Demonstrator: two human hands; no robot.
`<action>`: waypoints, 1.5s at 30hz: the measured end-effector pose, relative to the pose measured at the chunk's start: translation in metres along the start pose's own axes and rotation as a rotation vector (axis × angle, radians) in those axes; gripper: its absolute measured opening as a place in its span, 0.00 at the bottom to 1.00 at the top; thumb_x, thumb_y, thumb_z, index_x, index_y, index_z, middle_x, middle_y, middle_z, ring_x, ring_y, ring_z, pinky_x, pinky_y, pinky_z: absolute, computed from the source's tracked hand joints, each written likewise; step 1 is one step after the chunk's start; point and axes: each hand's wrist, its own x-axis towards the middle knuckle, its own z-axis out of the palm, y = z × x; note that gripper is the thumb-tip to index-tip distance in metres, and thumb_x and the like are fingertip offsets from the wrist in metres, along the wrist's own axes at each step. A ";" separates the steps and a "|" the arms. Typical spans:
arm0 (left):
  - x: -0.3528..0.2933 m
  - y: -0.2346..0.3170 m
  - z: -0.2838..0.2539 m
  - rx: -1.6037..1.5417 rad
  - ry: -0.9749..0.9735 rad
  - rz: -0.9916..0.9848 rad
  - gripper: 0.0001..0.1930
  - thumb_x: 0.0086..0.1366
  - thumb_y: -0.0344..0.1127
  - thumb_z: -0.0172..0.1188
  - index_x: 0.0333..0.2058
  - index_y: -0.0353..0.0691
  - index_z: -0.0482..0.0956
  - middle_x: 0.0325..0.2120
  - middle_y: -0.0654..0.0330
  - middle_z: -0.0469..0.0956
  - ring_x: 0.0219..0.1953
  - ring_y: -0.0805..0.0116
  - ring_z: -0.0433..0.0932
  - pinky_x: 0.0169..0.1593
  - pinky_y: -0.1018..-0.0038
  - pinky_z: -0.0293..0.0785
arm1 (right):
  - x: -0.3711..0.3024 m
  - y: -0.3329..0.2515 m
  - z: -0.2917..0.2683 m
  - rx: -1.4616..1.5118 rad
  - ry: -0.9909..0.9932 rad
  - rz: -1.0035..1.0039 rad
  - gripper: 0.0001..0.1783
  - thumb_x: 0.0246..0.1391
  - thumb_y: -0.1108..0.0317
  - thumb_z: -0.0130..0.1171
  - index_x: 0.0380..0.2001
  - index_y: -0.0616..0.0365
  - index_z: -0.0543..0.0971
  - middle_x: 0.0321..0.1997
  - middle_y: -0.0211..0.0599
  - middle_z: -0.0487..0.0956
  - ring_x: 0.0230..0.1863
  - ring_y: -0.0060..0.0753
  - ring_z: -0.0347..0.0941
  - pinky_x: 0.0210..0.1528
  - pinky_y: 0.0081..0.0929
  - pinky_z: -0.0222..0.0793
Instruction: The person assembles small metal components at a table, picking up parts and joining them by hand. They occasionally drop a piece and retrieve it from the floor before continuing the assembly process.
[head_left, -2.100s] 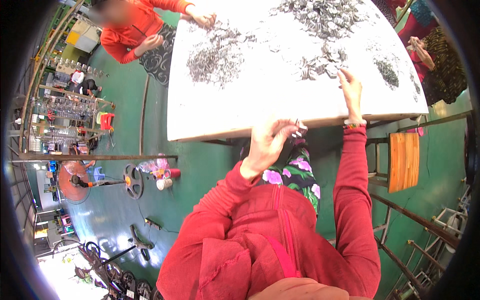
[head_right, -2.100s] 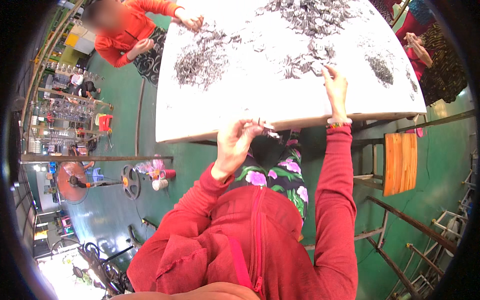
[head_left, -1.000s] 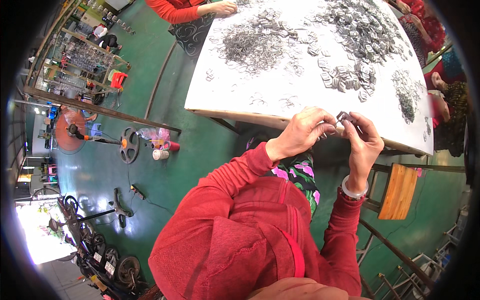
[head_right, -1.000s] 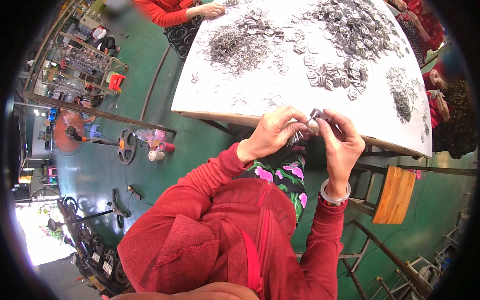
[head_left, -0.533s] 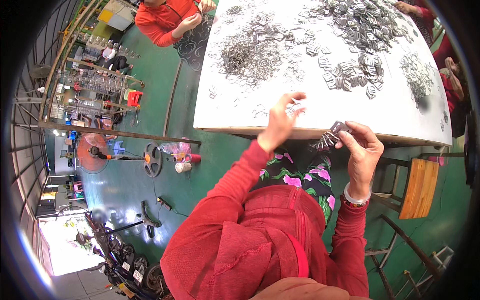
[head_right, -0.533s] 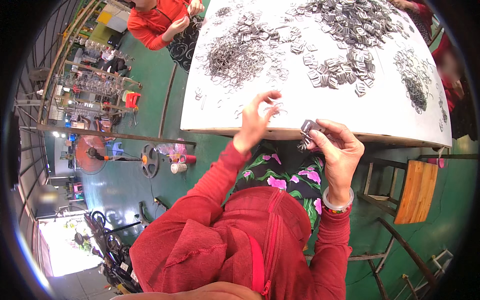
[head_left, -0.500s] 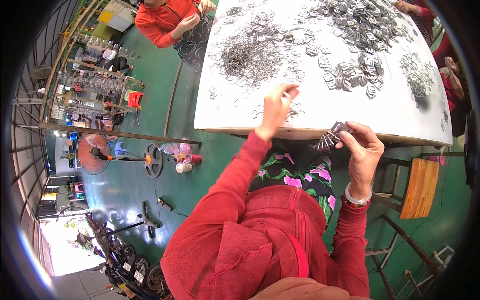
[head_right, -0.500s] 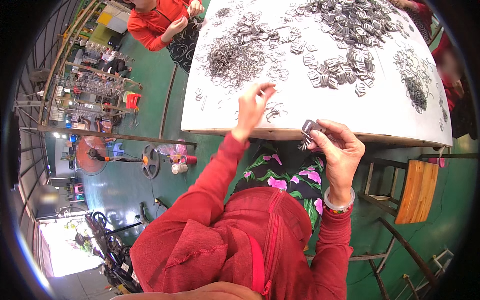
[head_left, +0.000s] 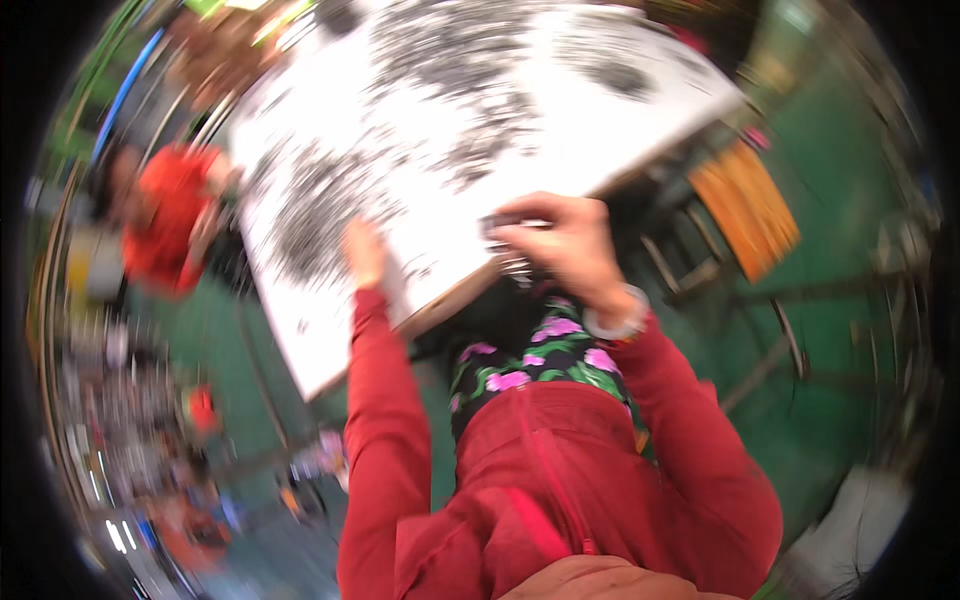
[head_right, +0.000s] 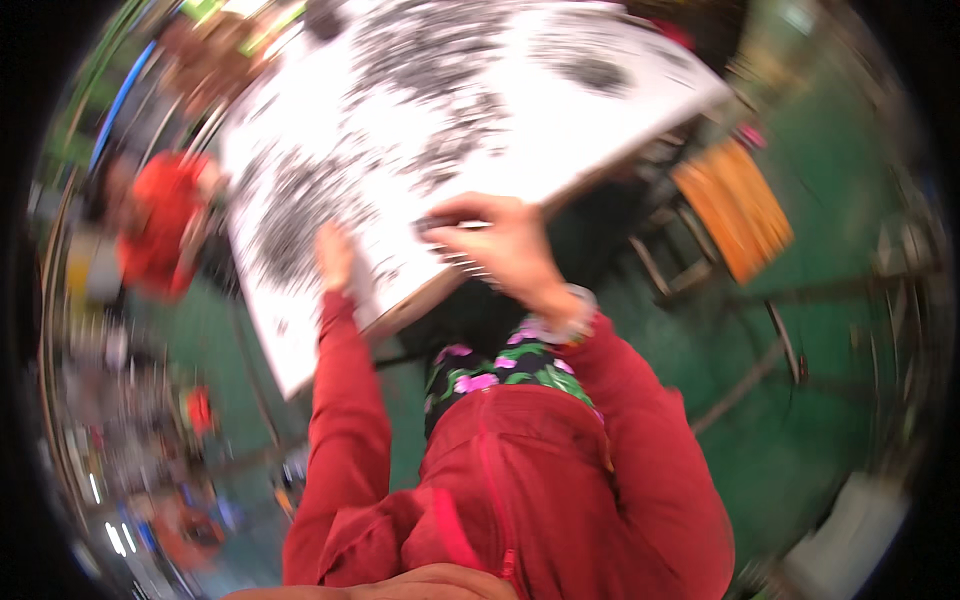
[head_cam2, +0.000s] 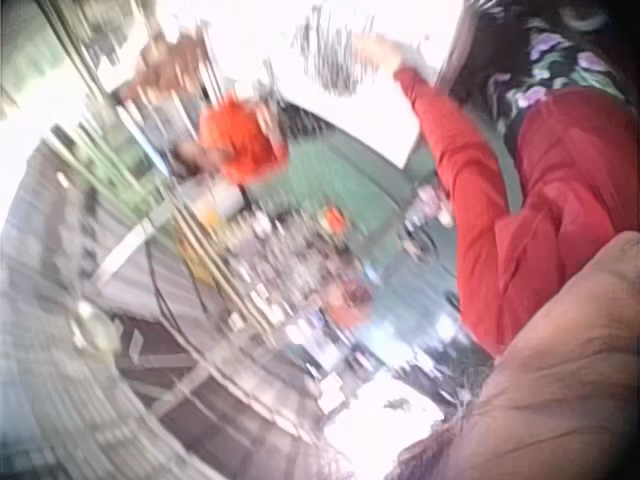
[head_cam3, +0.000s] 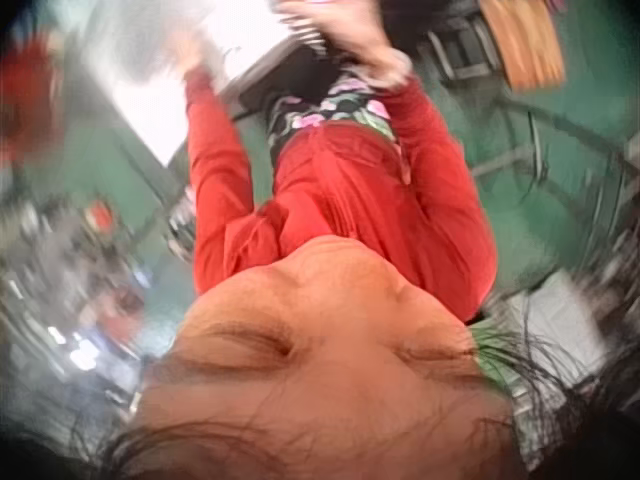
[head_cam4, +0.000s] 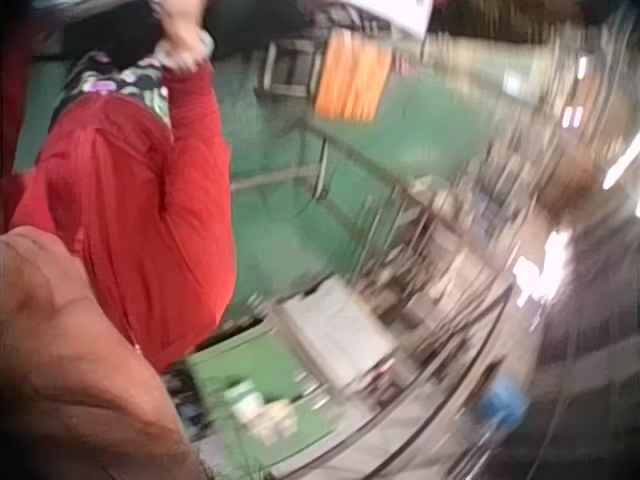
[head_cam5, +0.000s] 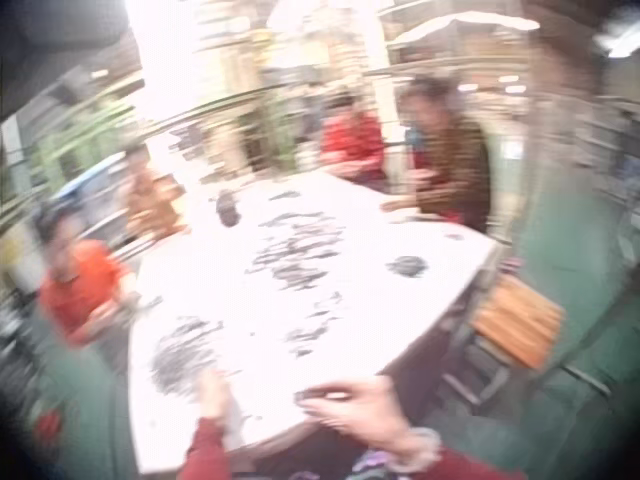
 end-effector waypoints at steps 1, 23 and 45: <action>0.012 0.000 -0.004 0.059 0.040 0.138 0.16 0.60 0.34 0.50 0.44 0.29 0.72 0.46 0.44 0.71 0.51 0.47 0.67 0.55 0.57 0.62 | 0.005 0.016 -0.009 0.118 0.000 -0.133 0.10 0.45 0.79 0.63 0.34 0.67 0.80 0.28 0.37 0.80 0.27 0.20 0.76 0.29 0.18 0.74; 0.098 0.309 -0.203 -1.231 -0.512 0.156 0.11 0.68 0.37 0.49 0.41 0.36 0.72 0.38 0.61 0.74 0.42 0.72 0.72 0.43 0.74 0.69 | -0.099 -0.039 -0.113 0.080 0.403 -0.437 0.07 0.48 0.77 0.61 0.33 0.66 0.80 0.26 0.33 0.80 0.23 0.17 0.75 0.26 0.14 0.72; -0.025 0.558 -0.256 -1.156 -0.260 0.734 0.07 0.68 0.30 0.46 0.38 0.31 0.66 0.43 0.49 0.69 0.43 0.63 0.70 0.45 0.71 0.68 | -0.212 -0.025 -0.139 -0.664 1.191 -0.897 0.11 0.40 0.80 0.61 0.32 0.61 0.80 0.30 0.40 0.80 0.31 0.34 0.77 0.32 0.26 0.72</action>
